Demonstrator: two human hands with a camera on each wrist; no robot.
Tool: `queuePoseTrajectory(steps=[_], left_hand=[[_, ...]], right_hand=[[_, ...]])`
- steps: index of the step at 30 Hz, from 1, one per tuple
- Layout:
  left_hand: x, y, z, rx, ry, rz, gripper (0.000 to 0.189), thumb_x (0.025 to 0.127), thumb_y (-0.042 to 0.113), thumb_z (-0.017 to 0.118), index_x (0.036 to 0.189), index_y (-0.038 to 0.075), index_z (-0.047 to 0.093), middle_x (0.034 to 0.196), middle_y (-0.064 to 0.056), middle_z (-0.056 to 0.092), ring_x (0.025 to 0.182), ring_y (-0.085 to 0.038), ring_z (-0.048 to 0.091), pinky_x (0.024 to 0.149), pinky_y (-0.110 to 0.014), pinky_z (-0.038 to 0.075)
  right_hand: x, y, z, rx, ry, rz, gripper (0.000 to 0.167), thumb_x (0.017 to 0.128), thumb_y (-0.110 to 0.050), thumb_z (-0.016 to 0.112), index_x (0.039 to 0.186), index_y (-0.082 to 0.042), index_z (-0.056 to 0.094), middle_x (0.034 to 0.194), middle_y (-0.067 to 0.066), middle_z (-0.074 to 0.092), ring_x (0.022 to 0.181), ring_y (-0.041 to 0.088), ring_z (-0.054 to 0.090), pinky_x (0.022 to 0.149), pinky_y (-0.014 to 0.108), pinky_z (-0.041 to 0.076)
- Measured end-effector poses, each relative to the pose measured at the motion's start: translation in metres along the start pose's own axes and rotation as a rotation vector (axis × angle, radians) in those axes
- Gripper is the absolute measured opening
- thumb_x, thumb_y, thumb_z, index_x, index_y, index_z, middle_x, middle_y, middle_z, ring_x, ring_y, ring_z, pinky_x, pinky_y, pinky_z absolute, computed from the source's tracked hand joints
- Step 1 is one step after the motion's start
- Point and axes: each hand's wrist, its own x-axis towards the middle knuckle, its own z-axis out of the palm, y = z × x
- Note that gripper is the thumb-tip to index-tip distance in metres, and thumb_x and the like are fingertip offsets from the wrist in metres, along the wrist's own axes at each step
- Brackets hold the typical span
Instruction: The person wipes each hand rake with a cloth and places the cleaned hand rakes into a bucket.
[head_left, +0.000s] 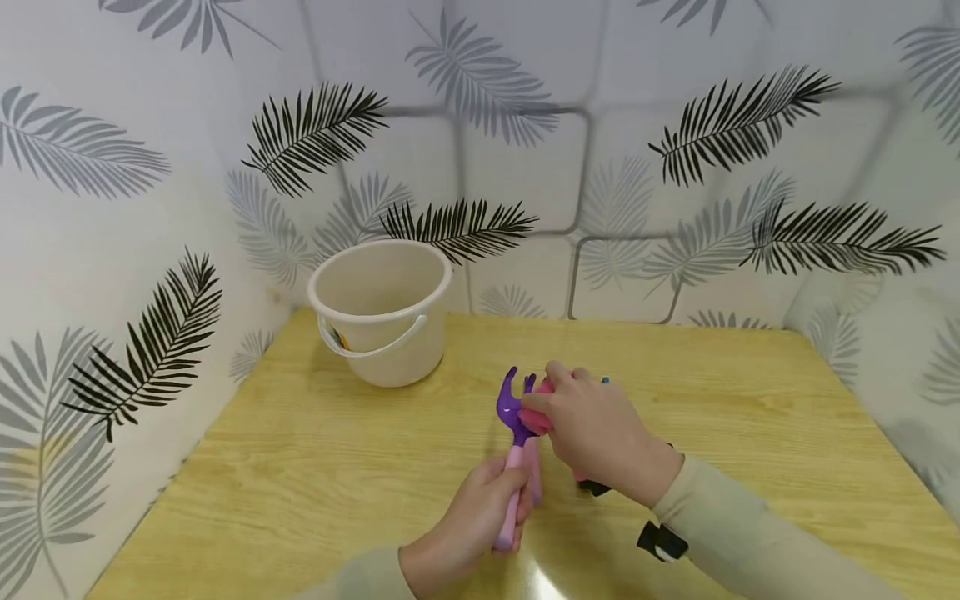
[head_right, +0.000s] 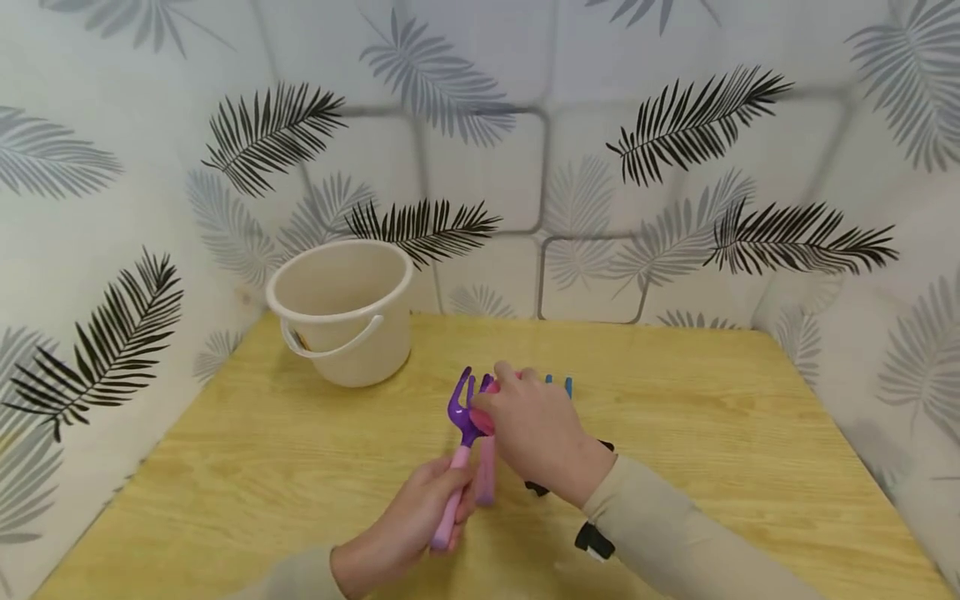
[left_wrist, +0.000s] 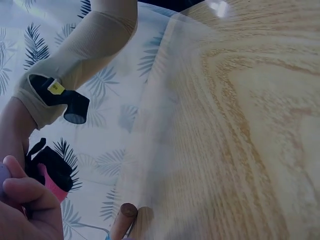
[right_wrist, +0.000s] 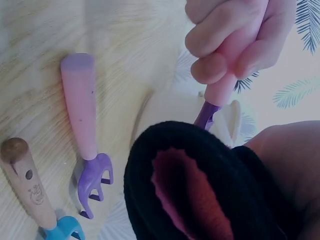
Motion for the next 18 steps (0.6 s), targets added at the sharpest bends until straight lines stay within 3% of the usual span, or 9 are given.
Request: queuePoseTrajectory(steps=[5, 10, 18], left_hand=[[-0.003, -0.006, 0.005, -0.001, -0.005, -0.021, 0.019, 0.1, 0.023, 0.048, 0.1, 0.005, 0.053, 0.062, 0.001, 0.049, 0.039, -0.011, 0.043, 0.035, -0.02, 0.03], [-0.004, -0.004, 0.007, 0.019, -0.002, -0.018, 0.019, 0.101, 0.023, 0.046, 0.096, 0.006, 0.053, 0.063, 0.001, 0.05, 0.038, -0.01, 0.043, 0.033, -0.02, 0.028], [-0.002, -0.003, 0.004, 0.017, 0.008, -0.015, 0.024, 0.102, 0.027, 0.046, 0.098, 0.004, 0.053, 0.063, 0.002, 0.05, 0.04, -0.01, 0.044, 0.033, -0.02, 0.029]], right_hand=[[0.004, 0.005, 0.009, -0.044, 0.022, 0.019, 0.032, 0.078, -0.009, 0.075, 0.104, -0.028, 0.076, 0.096, 0.008, 0.058, 0.074, 0.029, 0.062, 0.04, 0.036, 0.051], [0.006, 0.009, 0.013, -0.073, 0.061, 0.03, 0.028, 0.078, -0.009, 0.075, 0.101, -0.026, 0.076, 0.096, 0.01, 0.058, 0.073, 0.031, 0.063, 0.039, 0.036, 0.05], [-0.002, 0.004, -0.003, 0.012, -0.04, 0.012, 0.038, 0.075, -0.007, 0.075, 0.105, -0.029, 0.076, 0.091, 0.006, 0.054, 0.068, 0.024, 0.056, 0.039, 0.03, 0.042]])
